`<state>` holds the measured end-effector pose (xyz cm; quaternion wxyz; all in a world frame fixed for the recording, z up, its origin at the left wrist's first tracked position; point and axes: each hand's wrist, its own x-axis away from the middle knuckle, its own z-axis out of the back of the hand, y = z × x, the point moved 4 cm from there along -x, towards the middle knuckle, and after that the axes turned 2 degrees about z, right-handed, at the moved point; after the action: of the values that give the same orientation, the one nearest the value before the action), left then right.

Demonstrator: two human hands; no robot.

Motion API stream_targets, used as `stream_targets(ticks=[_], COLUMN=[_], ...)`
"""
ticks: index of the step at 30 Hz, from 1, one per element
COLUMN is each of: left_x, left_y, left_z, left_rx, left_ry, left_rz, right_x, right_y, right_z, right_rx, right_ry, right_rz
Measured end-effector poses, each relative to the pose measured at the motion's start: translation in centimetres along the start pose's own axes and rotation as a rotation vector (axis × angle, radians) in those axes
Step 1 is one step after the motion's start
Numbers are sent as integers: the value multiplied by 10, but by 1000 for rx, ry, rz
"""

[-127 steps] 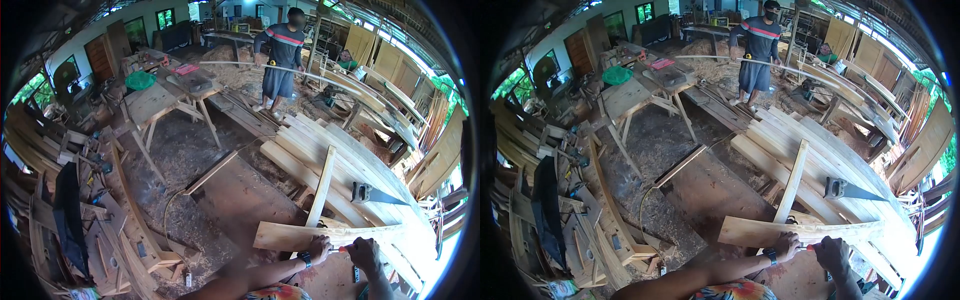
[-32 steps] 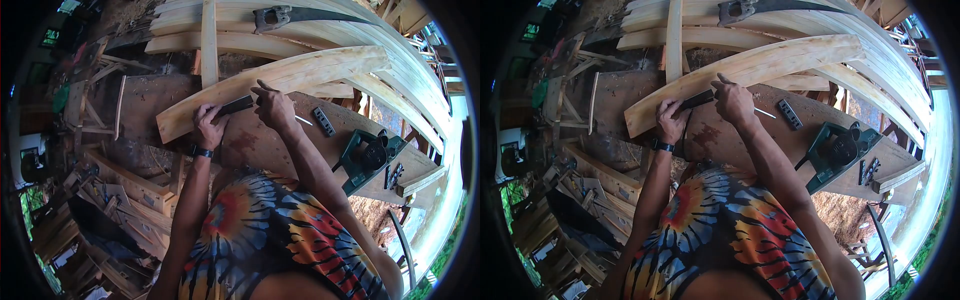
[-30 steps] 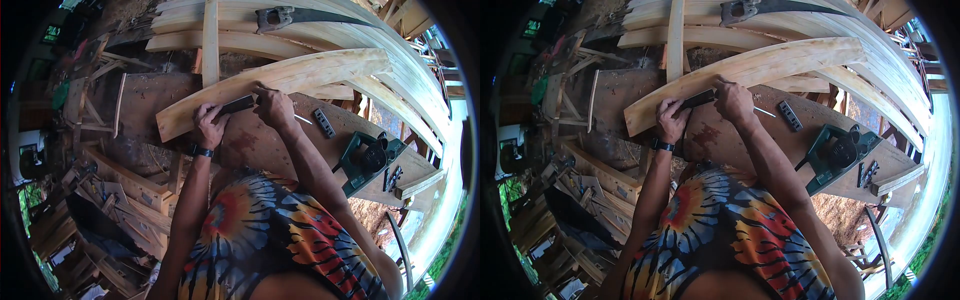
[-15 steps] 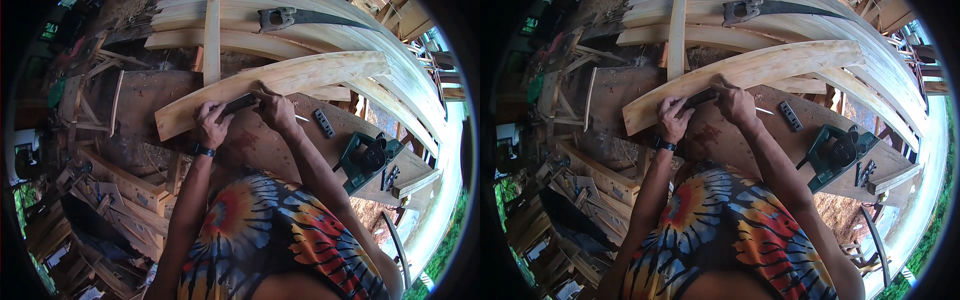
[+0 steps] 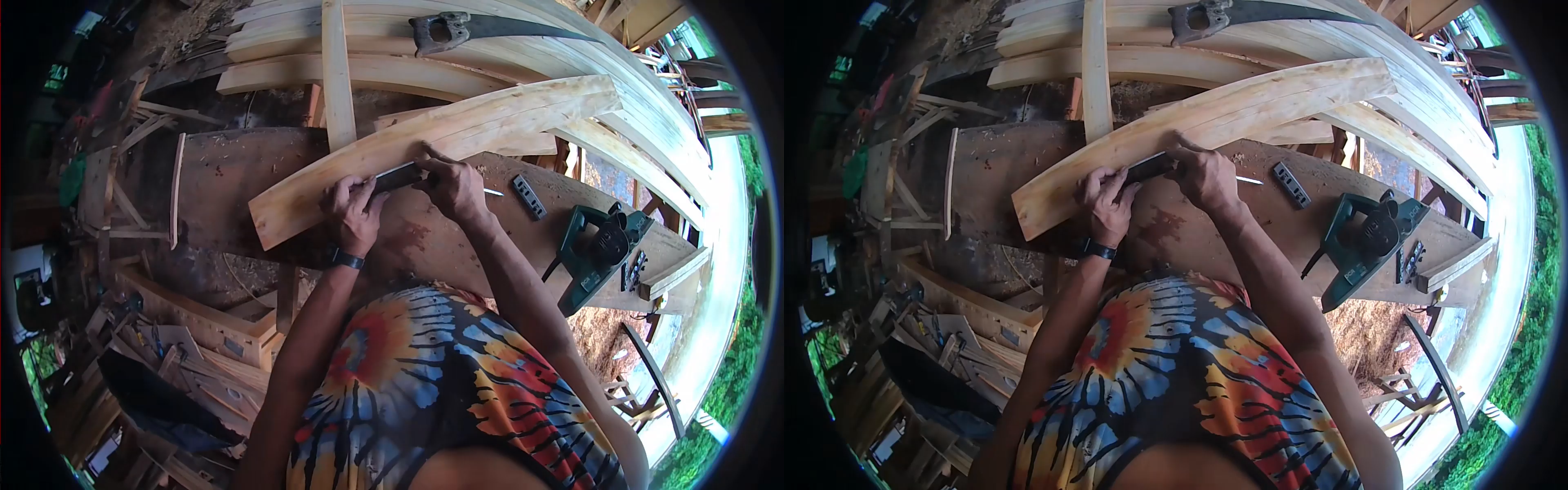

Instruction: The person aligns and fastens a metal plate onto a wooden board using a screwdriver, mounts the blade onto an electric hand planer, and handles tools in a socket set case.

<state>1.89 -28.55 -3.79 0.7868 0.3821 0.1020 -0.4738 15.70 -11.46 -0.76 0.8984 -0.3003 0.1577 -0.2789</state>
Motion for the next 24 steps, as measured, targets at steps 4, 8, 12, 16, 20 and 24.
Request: stream_targets(ticks=[4, 8, 12, 16, 20, 24], left_x=[4, 3, 4, 1, 0, -1], left_y=[-4, -2, -4, -3, -1, -3], left_z=[0, 3, 1, 1, 4, 2], left_rx=[-31, -31, -34, -22, -66, -4], left_ry=[-23, -23, -28, -16, -25, -21], left_rz=[-12, 11, 8, 8, -12, 13], right_x=[2, -1, 0, -3, -2, 4], right_y=[-6, -4, -3, -4, -7, -7], right_z=[3, 0, -3, -2, 0, -4], right_rx=[-12, 51, 97, 78, 43, 41], right_ry=[-10, -9, 59, 21, 22, 78], right_rz=[-40, -28, -10, -31, -45, -27])
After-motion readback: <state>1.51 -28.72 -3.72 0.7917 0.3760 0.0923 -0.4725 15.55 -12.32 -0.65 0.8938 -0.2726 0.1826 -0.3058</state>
